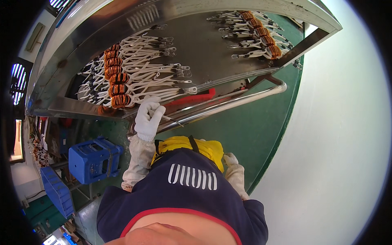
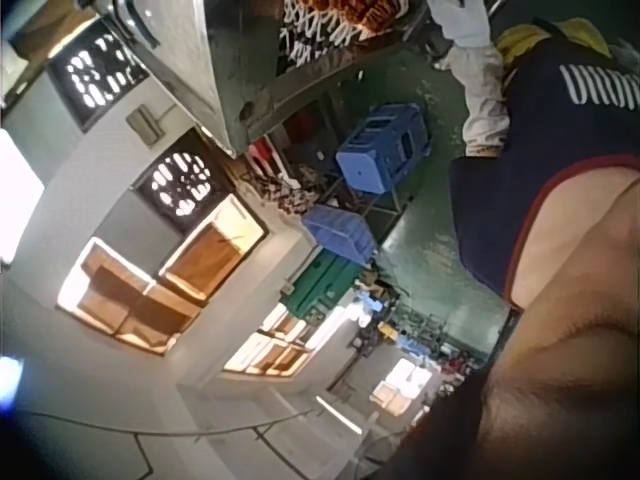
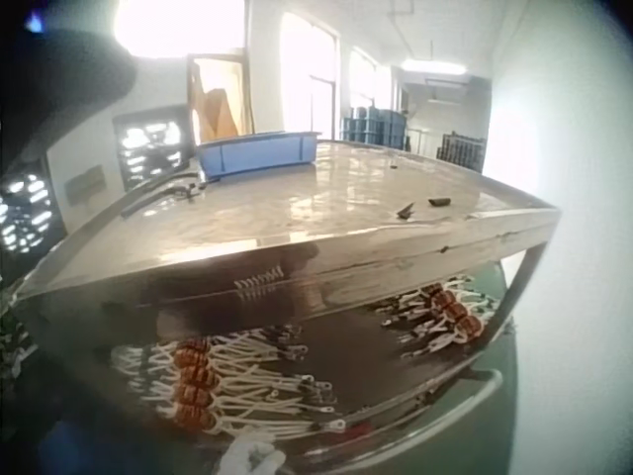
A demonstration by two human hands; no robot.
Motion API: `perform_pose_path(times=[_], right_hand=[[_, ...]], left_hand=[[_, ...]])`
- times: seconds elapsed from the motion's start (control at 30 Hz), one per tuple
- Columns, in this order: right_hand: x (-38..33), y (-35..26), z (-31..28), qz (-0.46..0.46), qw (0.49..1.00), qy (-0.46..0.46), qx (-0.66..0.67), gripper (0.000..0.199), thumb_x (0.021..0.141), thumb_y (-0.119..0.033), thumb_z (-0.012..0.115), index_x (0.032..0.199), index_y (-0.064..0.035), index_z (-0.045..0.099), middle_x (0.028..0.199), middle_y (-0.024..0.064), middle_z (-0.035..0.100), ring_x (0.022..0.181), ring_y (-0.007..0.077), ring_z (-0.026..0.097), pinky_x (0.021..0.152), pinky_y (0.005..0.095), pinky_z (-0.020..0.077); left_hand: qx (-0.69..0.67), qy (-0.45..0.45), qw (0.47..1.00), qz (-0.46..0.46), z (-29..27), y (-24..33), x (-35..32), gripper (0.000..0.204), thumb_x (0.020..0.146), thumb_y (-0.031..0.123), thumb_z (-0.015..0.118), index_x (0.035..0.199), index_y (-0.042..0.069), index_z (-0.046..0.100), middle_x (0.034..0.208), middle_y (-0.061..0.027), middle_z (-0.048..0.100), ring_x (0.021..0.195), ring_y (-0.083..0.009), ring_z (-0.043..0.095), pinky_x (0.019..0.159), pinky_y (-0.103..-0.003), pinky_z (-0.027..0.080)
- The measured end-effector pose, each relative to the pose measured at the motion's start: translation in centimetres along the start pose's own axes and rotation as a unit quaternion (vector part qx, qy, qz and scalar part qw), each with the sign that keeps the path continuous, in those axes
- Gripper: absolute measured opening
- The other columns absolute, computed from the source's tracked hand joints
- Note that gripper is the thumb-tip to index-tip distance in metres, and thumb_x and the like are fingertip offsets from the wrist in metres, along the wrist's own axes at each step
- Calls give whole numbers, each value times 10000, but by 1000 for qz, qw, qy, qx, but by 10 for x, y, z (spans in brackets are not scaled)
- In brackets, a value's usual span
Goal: The person repeatedly picks up electrical components with copper windings and white insulated wires from a workbench. They dip the wire ends into a heated bath, causing smoke to rise, then wipe the components with a red block. Finally, they place the finished items onto a metal rack.
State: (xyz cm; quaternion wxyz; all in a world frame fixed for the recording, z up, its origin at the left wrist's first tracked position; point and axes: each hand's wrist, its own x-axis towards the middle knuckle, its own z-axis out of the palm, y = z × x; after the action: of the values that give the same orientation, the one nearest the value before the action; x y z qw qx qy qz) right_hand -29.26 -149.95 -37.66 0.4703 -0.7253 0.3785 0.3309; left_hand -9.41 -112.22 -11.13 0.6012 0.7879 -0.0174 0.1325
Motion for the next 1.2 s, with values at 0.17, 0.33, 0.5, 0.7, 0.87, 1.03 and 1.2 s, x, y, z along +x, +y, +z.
perform_pose_path(times=[0.17,0.33,0.5,0.7,0.87,1.03,1.2], right_hand=[[13,3,-1,-5,1000,-6,12,422,876,-230,613,1245,-26,612,964,107,711,810,206,703,709,315,572],[22,11,6,-24,999,19,22,408,876,-227,616,1234,-31,619,941,100,707,785,197,696,693,311,569],[17,9,8,-20,1000,9,21,413,870,-244,629,1226,-34,625,956,95,709,796,187,693,702,306,563],[11,14,11,-14,1000,19,17,428,863,-246,627,1241,-45,628,991,99,710,839,189,695,739,308,560],[-6,16,15,-10,999,32,15,467,858,-262,597,1260,-26,621,975,107,718,822,199,688,740,314,543],[-20,10,14,-30,998,53,-29,484,846,-262,583,1264,-19,619,951,107,722,815,199,688,745,314,535],[-18,13,9,-19,998,50,-19,479,834,-259,581,1247,-22,628,941,109,725,817,201,694,753,317,540]], left_hand=[[-13,39,999,26,-1,5,8,141,837,36,735,962,22,670,1117,-123,667,898,-167,635,728,-269,510],[180,-6,981,72,-12,15,31,290,846,95,710,1132,73,672,1125,-107,670,830,-205,646,716,-301,525],[392,-97,899,169,-8,9,51,289,867,208,691,1130,91,673,1129,-104,670,925,-302,655,806,-403,521],[338,-78,936,64,-1,6,58,237,862,133,677,1083,47,660,1012,-120,688,898,-297,663,809,-380,517],[234,-14,970,62,-8,4,57,164,853,75,648,1008,31,677,1057,-114,704,862,-263,675,775,-361,521],[75,38,996,16,0,-1,45,193,871,79,676,1056,28,687,1050,-109,677,888,-185,639,765,-312,507],[99,12,994,37,-6,-3,30,201,933,65,643,1127,12,646,1078,-67,659,869,-101,586,786,-239,484]])
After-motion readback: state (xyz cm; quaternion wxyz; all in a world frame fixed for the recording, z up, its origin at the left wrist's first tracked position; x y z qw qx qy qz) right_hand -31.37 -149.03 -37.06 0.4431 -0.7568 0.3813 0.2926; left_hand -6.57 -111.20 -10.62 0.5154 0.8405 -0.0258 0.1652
